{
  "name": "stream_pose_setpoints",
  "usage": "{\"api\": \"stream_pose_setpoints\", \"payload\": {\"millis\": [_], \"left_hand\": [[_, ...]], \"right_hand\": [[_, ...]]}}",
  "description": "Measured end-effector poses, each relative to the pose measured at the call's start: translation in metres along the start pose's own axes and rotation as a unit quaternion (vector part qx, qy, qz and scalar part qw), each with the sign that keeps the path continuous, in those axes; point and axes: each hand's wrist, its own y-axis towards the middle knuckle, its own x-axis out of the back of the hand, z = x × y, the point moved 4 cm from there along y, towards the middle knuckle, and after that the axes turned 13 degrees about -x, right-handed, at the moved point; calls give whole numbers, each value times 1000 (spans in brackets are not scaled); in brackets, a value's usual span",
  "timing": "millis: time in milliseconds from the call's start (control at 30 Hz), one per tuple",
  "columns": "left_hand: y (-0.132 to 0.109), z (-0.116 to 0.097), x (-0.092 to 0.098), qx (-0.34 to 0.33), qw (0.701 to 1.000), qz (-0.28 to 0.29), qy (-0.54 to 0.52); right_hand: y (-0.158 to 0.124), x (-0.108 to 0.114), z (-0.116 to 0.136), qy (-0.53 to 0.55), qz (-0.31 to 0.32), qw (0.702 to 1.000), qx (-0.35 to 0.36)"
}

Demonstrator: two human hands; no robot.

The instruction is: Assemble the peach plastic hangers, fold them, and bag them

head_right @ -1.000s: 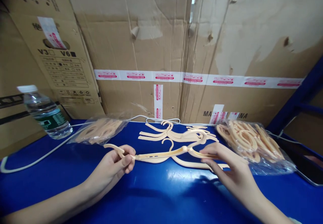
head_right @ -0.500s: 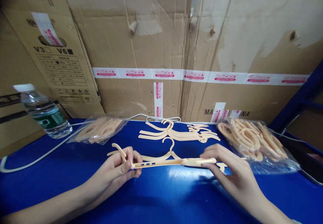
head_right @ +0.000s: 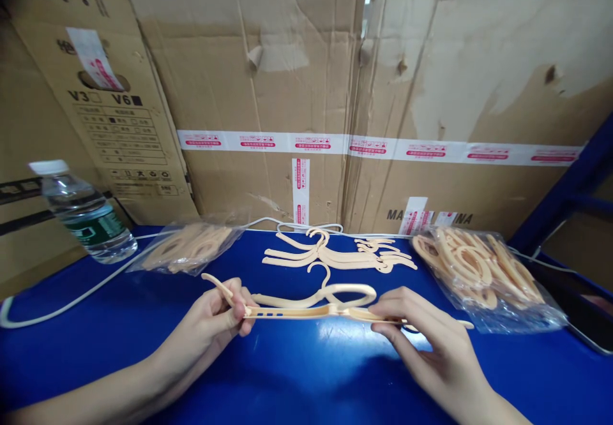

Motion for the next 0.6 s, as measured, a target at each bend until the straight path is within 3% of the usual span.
{"api": "stream_pose_setpoints", "payload": {"millis": [167,433,500,567,600], "left_hand": [[0,-6,0,-25,998,-47,24],[-12,-1,-5,37,995,-92,-5],[-23,5,-12,88,995,-49,20],[-36,12,-22,116,987,75,78],[-41,14,-27,96,976,155,118]], "right_hand": [[-4,-2,4,11,-16,1000,-12],[-2,-6,-11,47,4,989,-140],[0,-8,-18,46,30,985,-163],[1,-10,-22,39,68,981,-177],[2,-11,-23,32,88,980,-178]]}}
